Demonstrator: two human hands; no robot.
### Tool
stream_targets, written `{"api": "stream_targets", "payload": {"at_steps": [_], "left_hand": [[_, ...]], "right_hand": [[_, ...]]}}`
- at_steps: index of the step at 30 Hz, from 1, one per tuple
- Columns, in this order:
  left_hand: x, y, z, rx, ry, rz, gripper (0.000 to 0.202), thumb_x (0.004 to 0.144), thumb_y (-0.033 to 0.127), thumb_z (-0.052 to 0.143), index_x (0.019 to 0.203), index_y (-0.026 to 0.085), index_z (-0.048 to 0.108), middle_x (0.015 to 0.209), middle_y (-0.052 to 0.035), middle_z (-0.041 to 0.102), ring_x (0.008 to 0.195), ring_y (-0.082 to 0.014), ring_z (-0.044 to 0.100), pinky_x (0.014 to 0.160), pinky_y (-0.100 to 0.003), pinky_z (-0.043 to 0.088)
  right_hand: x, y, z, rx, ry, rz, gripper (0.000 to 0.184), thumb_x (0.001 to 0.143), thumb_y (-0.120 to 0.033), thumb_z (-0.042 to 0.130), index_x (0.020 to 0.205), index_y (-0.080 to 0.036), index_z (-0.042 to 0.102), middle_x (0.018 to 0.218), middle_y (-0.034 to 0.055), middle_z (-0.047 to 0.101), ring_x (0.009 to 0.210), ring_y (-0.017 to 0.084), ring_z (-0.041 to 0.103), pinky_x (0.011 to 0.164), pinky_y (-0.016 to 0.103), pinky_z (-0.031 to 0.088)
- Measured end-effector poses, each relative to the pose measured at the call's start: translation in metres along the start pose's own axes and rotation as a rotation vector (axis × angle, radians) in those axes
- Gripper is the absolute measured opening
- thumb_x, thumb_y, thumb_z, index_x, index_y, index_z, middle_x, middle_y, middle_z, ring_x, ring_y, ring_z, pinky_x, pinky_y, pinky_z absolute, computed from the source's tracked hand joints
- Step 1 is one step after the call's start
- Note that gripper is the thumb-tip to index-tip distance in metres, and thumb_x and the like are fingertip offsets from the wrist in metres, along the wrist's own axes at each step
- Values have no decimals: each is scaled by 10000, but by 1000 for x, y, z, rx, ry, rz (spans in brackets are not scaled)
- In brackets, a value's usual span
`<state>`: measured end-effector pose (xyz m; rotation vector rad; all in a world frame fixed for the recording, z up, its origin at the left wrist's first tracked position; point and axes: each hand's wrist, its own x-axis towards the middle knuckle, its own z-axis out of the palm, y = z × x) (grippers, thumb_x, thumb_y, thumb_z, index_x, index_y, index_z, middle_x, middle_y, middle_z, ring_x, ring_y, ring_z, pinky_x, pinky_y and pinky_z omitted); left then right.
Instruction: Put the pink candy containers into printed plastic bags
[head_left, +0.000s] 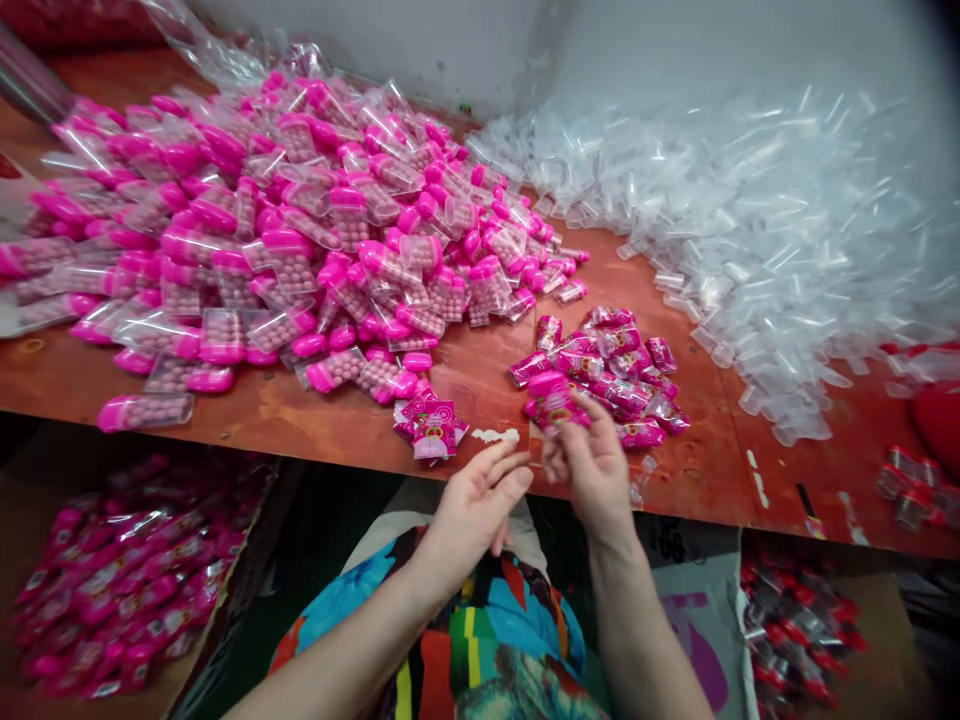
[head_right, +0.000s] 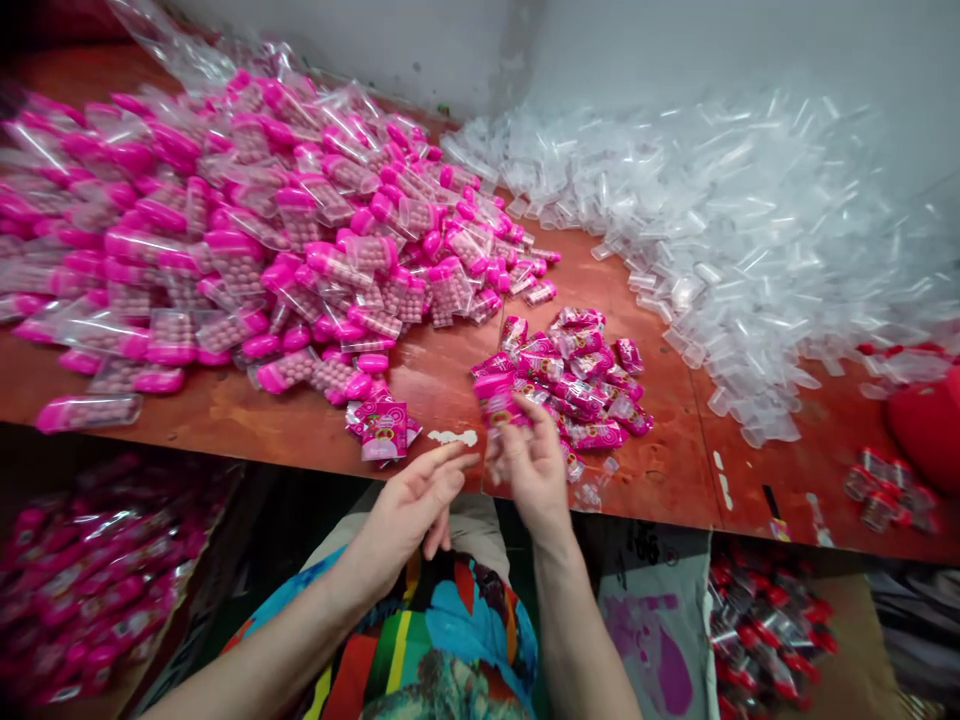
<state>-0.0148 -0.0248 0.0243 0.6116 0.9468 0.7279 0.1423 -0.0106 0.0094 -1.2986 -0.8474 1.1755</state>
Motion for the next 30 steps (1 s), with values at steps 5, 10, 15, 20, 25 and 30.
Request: {"api": "stream_targets", "payload": {"at_steps": [5, 10, 15, 20, 25, 30], "left_hand": [[-14, 18, -37, 671, 371, 413, 235, 858, 339, 598, 1006, 197, 711, 980, -91, 726, 781, -199, 672, 734, -292, 512], [-2, 11, -70, 1338, 493, 503, 400, 903, 317, 507, 1286, 266, 608, 1412, -83, 533, 860, -246, 692, 705, -319, 504], [5, -3, -77, 1342, 502, 614, 348, 894, 306, 539, 1215, 278, 670, 1295, -77, 625, 777, -236, 704, 697, -312, 489], [11, -3, -77, 1286, 491, 710, 292, 877, 252, 561, 1119, 292, 720, 1303, -57, 618, 775, -237, 706, 689, -316, 470], [10, 9, -68, 1208, 513, 731, 292, 866, 272, 584, 1133, 287, 701, 1411, -68, 535, 814, -232, 691, 687, -313, 464], [6, 35, -57, 504, 486, 409, 517, 760, 385, 720, 1237, 230, 592, 938, -53, 708, 622, -158, 616, 574, -255, 467]], "right_hand": [[15, -7, -2, -232, 244, -242, 588, 946, -365, 496, 1453, -292, 208, 702, -45, 590, 452, 100, 443, 474, 227, 390], [2, 26, 64, -624, -121, -240, 262, 905, -331, 551, 1127, -215, 627, 867, 47, 620, 708, 167, 569, 662, 296, 463], [11, 41, 95, -731, -132, -160, 152, 879, -311, 584, 958, -216, 671, 868, 36, 624, 766, 169, 586, 724, 296, 467], [17, 39, 92, -663, -98, -168, 82, 860, -245, 598, 828, -215, 666, 806, 10, 616, 728, 149, 583, 668, 265, 458], [12, 27, 90, -588, -67, -246, 116, 886, -226, 544, 810, -210, 631, 829, 18, 598, 762, 153, 579, 691, 270, 459], [20, 12, 81, -299, -137, -120, 87, 892, -283, 540, 866, -204, 564, 756, -15, 587, 645, 125, 553, 591, 237, 441]]}}
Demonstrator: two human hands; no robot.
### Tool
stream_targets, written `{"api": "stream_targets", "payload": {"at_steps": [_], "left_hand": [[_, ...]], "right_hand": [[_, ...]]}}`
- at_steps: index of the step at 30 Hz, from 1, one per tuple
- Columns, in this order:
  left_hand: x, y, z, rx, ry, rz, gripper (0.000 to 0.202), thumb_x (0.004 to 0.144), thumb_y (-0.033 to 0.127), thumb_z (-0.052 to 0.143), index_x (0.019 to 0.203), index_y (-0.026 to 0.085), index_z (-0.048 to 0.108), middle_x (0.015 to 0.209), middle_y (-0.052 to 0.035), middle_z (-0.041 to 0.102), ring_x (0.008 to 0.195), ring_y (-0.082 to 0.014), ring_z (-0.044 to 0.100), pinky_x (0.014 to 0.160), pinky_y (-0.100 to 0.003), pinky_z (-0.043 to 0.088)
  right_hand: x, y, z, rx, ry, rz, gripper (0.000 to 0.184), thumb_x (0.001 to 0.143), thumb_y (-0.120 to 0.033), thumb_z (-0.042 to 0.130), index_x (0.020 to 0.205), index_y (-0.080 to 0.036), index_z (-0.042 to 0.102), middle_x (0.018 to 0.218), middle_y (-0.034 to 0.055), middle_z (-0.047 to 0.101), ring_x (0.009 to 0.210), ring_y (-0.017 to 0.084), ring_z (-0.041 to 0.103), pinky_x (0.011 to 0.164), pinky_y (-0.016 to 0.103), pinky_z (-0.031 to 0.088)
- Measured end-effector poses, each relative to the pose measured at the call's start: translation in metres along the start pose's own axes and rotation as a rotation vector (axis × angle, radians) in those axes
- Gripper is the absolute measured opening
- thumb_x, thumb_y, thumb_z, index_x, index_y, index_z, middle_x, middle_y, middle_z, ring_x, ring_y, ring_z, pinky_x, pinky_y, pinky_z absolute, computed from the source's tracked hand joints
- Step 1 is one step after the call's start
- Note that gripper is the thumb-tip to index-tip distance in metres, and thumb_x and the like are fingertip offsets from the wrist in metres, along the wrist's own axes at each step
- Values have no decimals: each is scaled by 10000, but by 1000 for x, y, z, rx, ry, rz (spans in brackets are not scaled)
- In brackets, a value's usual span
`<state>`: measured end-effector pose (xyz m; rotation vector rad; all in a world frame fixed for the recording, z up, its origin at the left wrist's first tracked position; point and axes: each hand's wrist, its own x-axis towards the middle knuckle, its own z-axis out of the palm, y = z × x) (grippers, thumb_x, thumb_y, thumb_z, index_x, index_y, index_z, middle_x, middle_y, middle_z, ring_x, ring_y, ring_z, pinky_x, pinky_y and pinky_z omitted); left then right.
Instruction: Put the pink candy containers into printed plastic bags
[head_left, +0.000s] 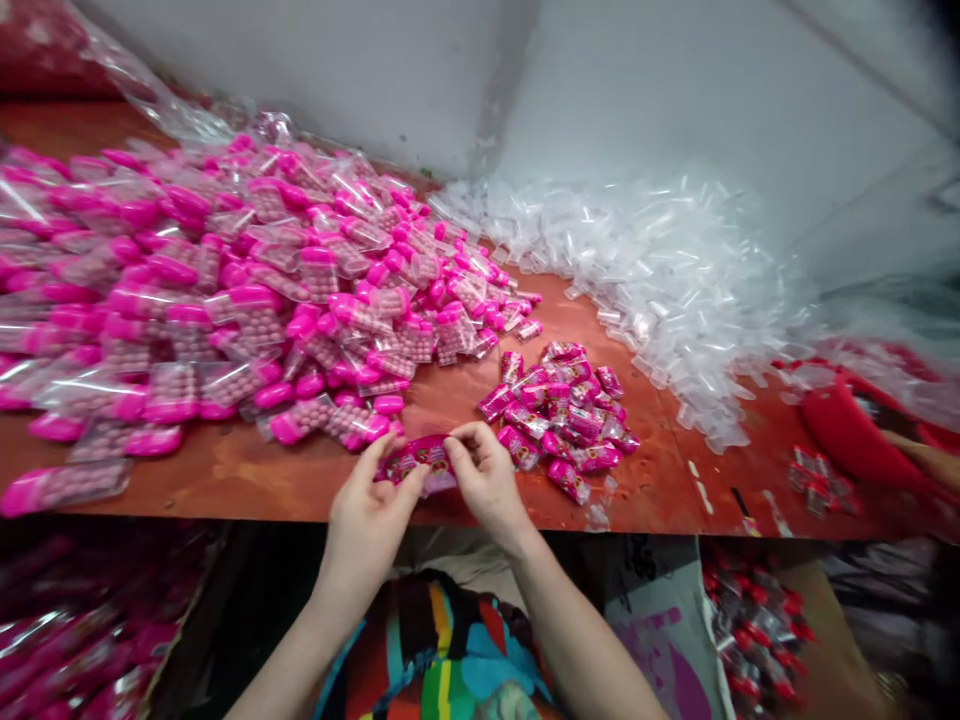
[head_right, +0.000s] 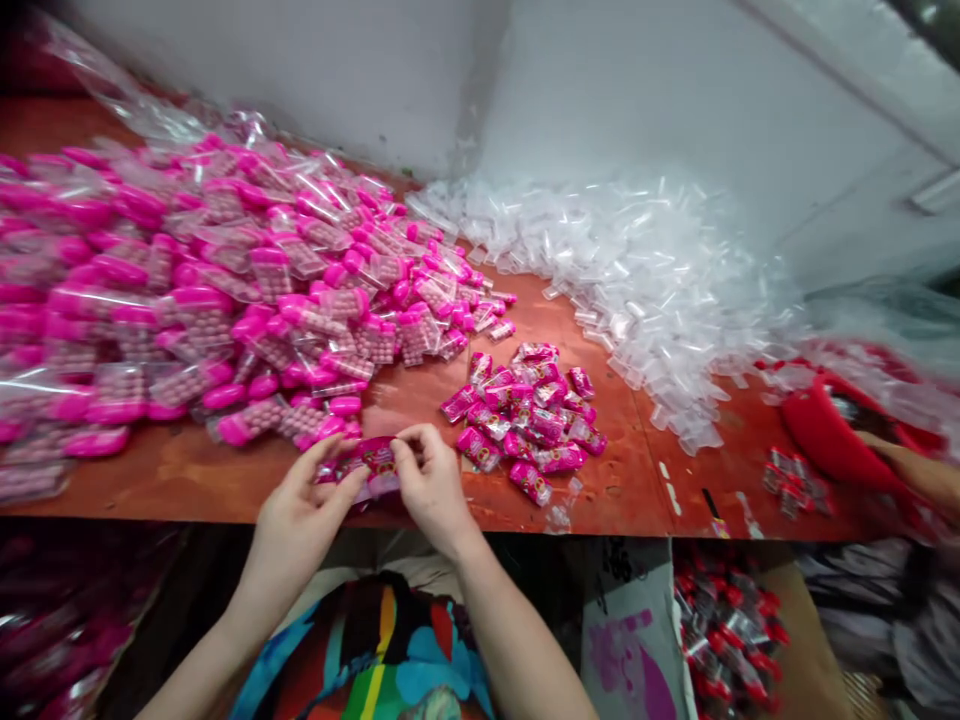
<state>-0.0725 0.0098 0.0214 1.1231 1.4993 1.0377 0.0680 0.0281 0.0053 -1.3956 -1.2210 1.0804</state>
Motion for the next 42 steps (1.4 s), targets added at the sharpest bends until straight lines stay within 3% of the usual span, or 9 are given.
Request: {"api": "stream_targets", "payload": {"at_steps": [3, 6, 17, 24, 28, 31, 34, 37, 42], "left_hand": [[7, 11, 1, -350, -204, -230, 314, 704, 420, 759, 860, 157, 686, 584, 14, 576, 479, -101, 497, 426, -194, 359], [12, 12, 6, -511, -144, -329, 338, 662, 426, 787, 647, 141, 605, 447, 79, 397, 367, -26, 283, 358, -164, 183], [20, -3, 22, -650, 37, -322, 422, 676, 394, 780, 510, 170, 463, 329, 83, 366, 315, -36, 299, 364, -186, 207], [25, 10, 12, -657, -63, -338, 361, 726, 408, 742, 573, 158, 532, 342, 73, 401, 336, -49, 350, 397, -185, 272], [27, 11, 1, -604, -30, -333, 373, 723, 395, 745, 554, 166, 503, 337, 68, 404, 340, -54, 366, 404, -187, 279], [32, 11, -4, -601, 81, -325, 372, 678, 364, 783, 540, 161, 505, 337, 77, 396, 330, -42, 342, 386, -182, 255], [36, 12, -5, -622, 127, -314, 341, 648, 336, 810, 563, 149, 537, 355, 81, 410, 329, -31, 324, 379, -178, 255], [39, 14, -5, -658, 133, -341, 326, 637, 325, 822, 584, 144, 555, 354, 91, 394, 319, -26, 304, 369, -178, 252], [44, 17, -13, -757, 134, -396, 358, 613, 307, 843, 571, 148, 525, 378, 104, 358, 322, -21, 292, 345, -173, 230]], "right_hand": [[5, -4, 0, 88, -81, 3, 90, 874, -287, 575, 859, -201, 554, 759, -19, 589, 681, 126, 560, 619, 235, 442], [4, -6, 10, 132, -83, 19, 132, 878, -292, 582, 974, -207, 549, 792, -18, 590, 696, 123, 561, 636, 237, 450], [5, 5, 35, -42, 31, -87, 142, 947, -295, 473, 1041, -217, 546, 705, -10, 629, 575, 134, 594, 532, 237, 447], [16, 5, 40, -152, 54, -157, 175, 960, -328, 446, 983, -197, 558, 695, -8, 618, 563, 133, 581, 516, 232, 425], [28, 4, 35, -293, -59, -236, 267, 981, -331, 401, 824, -202, 574, 611, -32, 554, 513, 119, 525, 514, 229, 390], [50, 0, 36, -341, -66, -288, 269, 978, -333, 406, 851, -200, 603, 714, 5, 603, 644, 150, 576, 632, 258, 444], [78, -4, 45, -530, 19, -394, 221, 923, -328, 520, 1058, -176, 608, 1027, 108, 627, 976, 239, 573, 871, 369, 443], [101, -5, 56, -702, -5, -421, 271, 868, -311, 599, 1097, -167, 618, 1097, 147, 611, 1050, 293, 531, 923, 447, 411], [107, 5, 48, -354, -19, -266, 131, 787, -285, 657, 878, -194, 630, 922, 89, 643, 939, 269, 567, 924, 446, 400]]}}
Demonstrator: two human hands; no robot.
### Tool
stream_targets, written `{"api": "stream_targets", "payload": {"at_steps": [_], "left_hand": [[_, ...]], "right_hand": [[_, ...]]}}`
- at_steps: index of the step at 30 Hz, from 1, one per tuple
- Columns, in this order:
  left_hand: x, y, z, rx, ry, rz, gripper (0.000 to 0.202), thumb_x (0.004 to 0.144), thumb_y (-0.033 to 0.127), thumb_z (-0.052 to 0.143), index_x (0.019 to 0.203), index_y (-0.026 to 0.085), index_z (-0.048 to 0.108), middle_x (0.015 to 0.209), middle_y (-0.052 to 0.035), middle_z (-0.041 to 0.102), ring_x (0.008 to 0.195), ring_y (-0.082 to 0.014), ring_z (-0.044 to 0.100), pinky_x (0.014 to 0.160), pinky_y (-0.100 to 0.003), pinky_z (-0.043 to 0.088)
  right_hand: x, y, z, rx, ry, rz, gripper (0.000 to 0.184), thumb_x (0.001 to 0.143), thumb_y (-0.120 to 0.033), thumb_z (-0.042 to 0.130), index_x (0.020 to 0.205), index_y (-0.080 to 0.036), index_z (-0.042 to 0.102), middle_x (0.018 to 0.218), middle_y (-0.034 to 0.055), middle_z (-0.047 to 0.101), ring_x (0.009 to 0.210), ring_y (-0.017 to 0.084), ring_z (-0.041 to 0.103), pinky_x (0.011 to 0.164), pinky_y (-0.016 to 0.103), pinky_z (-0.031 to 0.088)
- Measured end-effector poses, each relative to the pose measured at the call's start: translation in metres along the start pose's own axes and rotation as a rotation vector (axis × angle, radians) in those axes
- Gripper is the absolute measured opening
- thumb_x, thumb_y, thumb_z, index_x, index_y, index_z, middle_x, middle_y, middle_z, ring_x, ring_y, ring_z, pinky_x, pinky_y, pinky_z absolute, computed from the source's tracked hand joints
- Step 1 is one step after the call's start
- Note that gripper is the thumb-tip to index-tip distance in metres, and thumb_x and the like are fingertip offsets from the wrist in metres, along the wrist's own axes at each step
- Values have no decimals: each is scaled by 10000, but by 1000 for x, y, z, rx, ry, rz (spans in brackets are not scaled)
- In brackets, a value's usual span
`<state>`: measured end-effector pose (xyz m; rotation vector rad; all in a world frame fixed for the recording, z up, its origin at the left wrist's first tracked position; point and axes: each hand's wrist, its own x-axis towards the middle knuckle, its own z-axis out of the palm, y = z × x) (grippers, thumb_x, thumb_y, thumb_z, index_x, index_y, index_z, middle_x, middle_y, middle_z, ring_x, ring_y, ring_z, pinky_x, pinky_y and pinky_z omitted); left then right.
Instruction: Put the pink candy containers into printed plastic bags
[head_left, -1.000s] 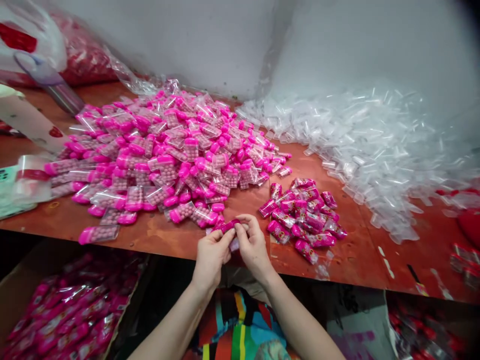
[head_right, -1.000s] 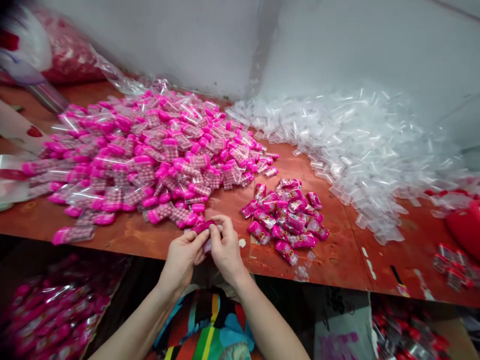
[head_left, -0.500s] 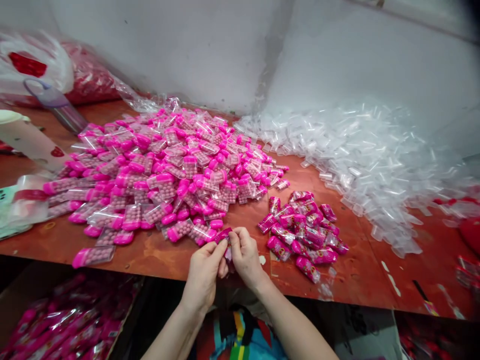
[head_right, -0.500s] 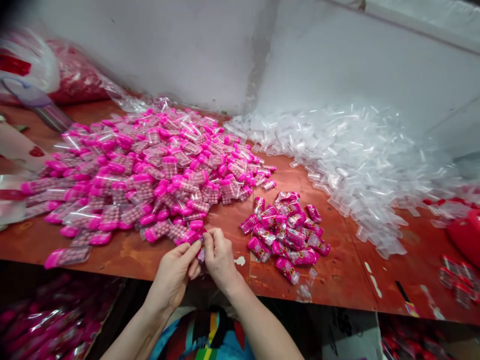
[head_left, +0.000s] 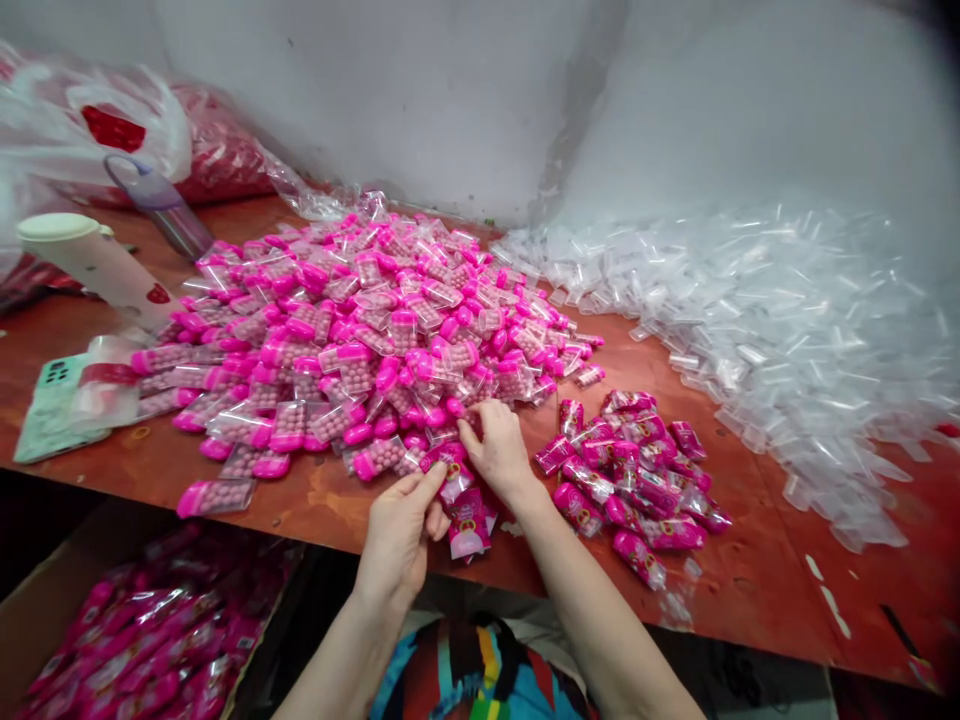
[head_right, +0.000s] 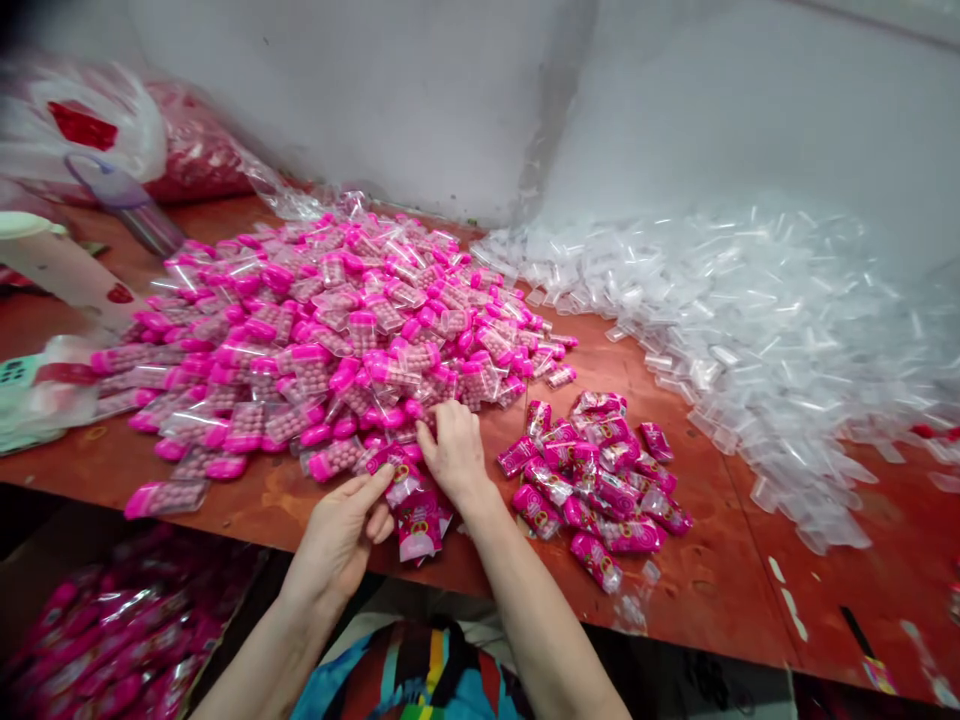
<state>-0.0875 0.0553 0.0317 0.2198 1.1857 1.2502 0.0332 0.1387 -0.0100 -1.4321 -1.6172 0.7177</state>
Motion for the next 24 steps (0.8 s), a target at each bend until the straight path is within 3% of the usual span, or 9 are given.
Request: {"api": "stream_targets", "payload": {"at_steps": [6, 8, 11, 13, 16, 19, 24], "left_hand": [[8, 10, 0, -124, -8, -50, 360, 563, 239, 870, 595, 137, 526, 465, 100, 406, 337, -4, 288, 327, -168, 221], [9, 8, 3, -163, -20, -82, 356, 551, 207, 872, 609, 132, 530, 495, 97, 429, 346, 4, 288, 329, -165, 222], [6, 1, 11, -193, -62, -124, 356, 561, 189, 865, 609, 134, 517, 502, 100, 419, 353, 9, 281, 337, -162, 229], [3, -3, 16, -196, -88, -135, 360, 578, 194, 857, 602, 139, 502, 484, 107, 392, 350, 8, 275, 338, -162, 229], [0, -9, 21, -180, -114, -141, 355, 612, 222, 843, 610, 144, 496, 468, 110, 378, 350, 3, 286, 340, -163, 232], [-2, -14, 22, -171, -123, -132, 341, 634, 241, 833, 637, 144, 507, 476, 110, 387, 349, 3, 289, 340, -161, 228], [-4, -18, 26, -159, -94, -120, 316, 645, 245, 826, 664, 136, 530, 472, 112, 388, 341, 4, 276, 337, -164, 211]], "right_hand": [[-35, 5, -38, 269, 57, 222, 179, 888, -402, 498, 884, -226, 470, 750, 18, 631, 635, 184, 606, 592, 312, 483], [-52, 0, -48, 570, -14, 374, 179, 886, -392, 498, 843, -240, 413, 662, -26, 579, 562, 158, 573, 509, 258, 435], [-77, -9, -56, 1068, -170, 583, 220, 806, -320, 613, 810, -235, 410, 663, -47, 522, 566, 123, 517, 506, 218, 375], [-90, -14, -59, 1203, -225, 621, 205, 789, -300, 622, 816, -230, 432, 728, -27, 532, 603, 120, 499, 523, 221, 368], [-103, -19, -62, 1196, -268, 654, 167, 807, -319, 581, 853, -234, 445, 830, 14, 567, 646, 140, 497, 533, 246, 377], [-108, -23, -66, 1096, -288, 665, 179, 822, -335, 564, 927, -241, 454, 808, 17, 555, 667, 160, 513, 537, 259, 392], [-112, -26, -69, 819, -101, 475, 178, 861, -323, 546, 1010, -248, 482, 865, 22, 573, 720, 163, 556, 608, 284, 464]]}}
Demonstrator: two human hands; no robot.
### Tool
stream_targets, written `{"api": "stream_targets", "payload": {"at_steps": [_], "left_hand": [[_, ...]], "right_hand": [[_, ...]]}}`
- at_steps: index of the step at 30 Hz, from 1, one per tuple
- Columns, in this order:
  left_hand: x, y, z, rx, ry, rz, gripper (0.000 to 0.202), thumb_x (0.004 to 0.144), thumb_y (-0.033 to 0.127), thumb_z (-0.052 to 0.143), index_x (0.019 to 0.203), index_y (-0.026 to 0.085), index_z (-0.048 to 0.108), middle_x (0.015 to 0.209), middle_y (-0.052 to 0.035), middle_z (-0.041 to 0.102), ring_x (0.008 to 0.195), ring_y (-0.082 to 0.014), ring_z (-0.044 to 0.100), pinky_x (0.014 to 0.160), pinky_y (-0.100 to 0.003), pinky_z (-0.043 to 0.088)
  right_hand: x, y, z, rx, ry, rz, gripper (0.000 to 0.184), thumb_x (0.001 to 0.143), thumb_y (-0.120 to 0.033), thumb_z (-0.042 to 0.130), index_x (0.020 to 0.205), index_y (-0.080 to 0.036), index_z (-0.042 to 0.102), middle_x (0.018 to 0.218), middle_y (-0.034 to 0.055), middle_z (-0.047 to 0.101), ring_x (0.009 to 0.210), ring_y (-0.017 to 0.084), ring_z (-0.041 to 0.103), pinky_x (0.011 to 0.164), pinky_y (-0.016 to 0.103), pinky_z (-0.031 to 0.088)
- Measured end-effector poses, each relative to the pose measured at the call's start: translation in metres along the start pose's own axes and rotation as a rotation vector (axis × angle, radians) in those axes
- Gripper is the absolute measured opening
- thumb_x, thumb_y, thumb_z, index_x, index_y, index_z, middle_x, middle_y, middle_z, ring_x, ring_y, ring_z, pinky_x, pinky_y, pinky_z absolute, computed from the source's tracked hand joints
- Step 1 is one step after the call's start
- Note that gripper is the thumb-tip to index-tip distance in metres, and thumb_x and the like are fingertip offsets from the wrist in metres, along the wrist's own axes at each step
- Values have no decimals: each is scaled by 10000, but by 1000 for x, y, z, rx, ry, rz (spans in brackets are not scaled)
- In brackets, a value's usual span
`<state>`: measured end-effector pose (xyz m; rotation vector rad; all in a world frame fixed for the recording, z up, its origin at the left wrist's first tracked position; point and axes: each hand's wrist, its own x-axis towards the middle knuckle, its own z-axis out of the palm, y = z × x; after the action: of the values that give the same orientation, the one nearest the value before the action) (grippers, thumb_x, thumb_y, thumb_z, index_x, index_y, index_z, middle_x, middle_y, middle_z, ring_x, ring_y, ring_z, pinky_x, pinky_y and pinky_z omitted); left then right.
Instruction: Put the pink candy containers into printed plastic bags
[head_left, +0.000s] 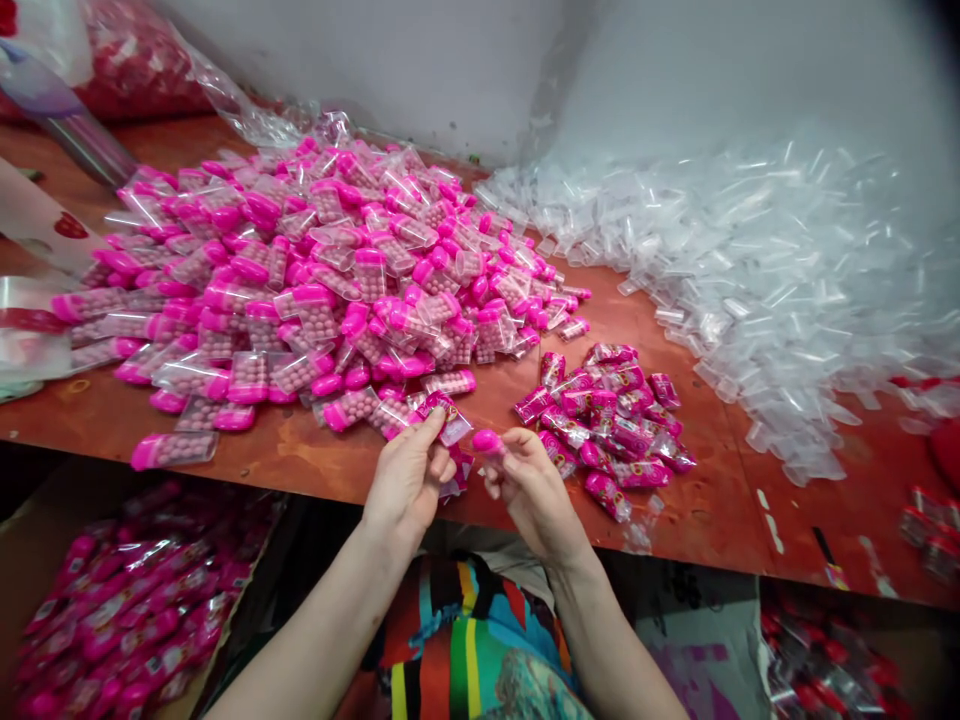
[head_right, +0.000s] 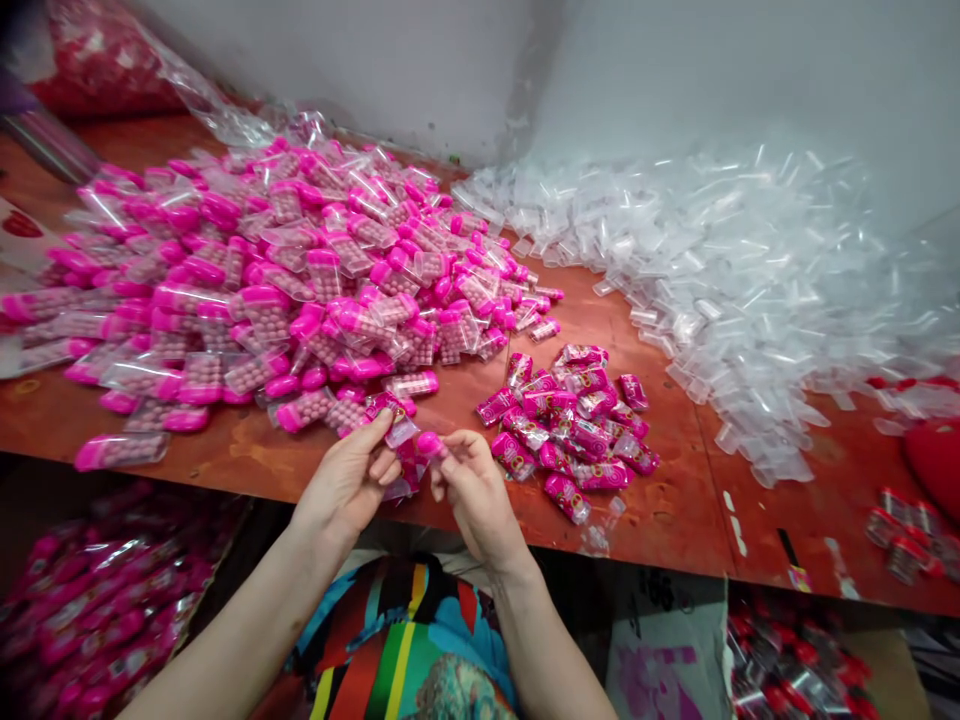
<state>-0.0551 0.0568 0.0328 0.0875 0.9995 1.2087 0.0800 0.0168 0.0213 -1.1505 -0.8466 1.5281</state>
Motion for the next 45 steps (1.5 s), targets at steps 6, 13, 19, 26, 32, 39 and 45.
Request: {"api": "stream_targets", "payload": {"at_steps": [6, 13, 19, 26, 32, 39, 45], "left_hand": [[-4, -8, 7, 20, -12, 12, 298, 691, 281, 797, 680, 150, 529, 450, 102, 410, 339, -16, 308, 346, -171, 249], [-9, -17, 10, 81, -28, 60, 330, 723, 329, 768, 638, 178, 488, 385, 93, 409, 335, -44, 351, 373, -181, 303], [-12, -19, 8, 197, -62, 79, 333, 706, 385, 771, 649, 178, 516, 357, 88, 413, 320, -47, 358, 376, -172, 284], [-11, -21, 2, 229, -83, 30, 319, 708, 373, 772, 659, 179, 524, 356, 96, 394, 309, -42, 320, 356, -166, 248], [-13, -22, 0, 251, -152, -23, 319, 758, 417, 726, 667, 152, 572, 383, 68, 443, 314, -22, 311, 365, -151, 222], [-13, -20, -10, 306, -307, -138, 356, 793, 435, 687, 616, 140, 594, 338, 67, 376, 315, -29, 286, 378, -180, 197], [-17, -15, -7, 296, -288, -102, 287, 799, 365, 698, 642, 155, 582, 335, 101, 316, 302, -15, 203, 379, -186, 181]], "right_hand": [[-2, 10, 5, -685, 198, -513, 236, 833, -154, 551, 1058, -227, 536, 1190, 110, 513, 1082, 239, 547, 903, 426, 489], [-8, 20, 12, -878, 238, -658, 331, 834, -81, 535, 1125, -239, 531, 1243, 124, 462, 1152, 260, 514, 959, 474, 475], [-12, 21, 12, -821, 219, -654, 324, 848, -93, 540, 1134, -244, 534, 1227, 114, 476, 1138, 247, 532, 941, 443, 494], [-14, 23, 9, -900, 148, -669, 314, 862, -114, 551, 1143, -252, 539, 1265, 116, 462, 1162, 262, 522, 965, 468, 474], [-13, 26, 8, -815, 170, -660, 318, 866, -105, 535, 1148, -251, 520, 1262, 112, 447, 1179, 255, 526, 964, 460, 485], [-11, 26, -2, -913, 33, -675, 318, 881, -99, 519, 1154, -262, 533, 1329, 110, 392, 1189, 243, 513, 968, 443, 486], [-15, 21, -8, -664, 70, -466, 423, 882, -222, 579, 1279, -246, 438, 1221, 103, 492, 1152, 238, 520, 982, 438, 457]]}}
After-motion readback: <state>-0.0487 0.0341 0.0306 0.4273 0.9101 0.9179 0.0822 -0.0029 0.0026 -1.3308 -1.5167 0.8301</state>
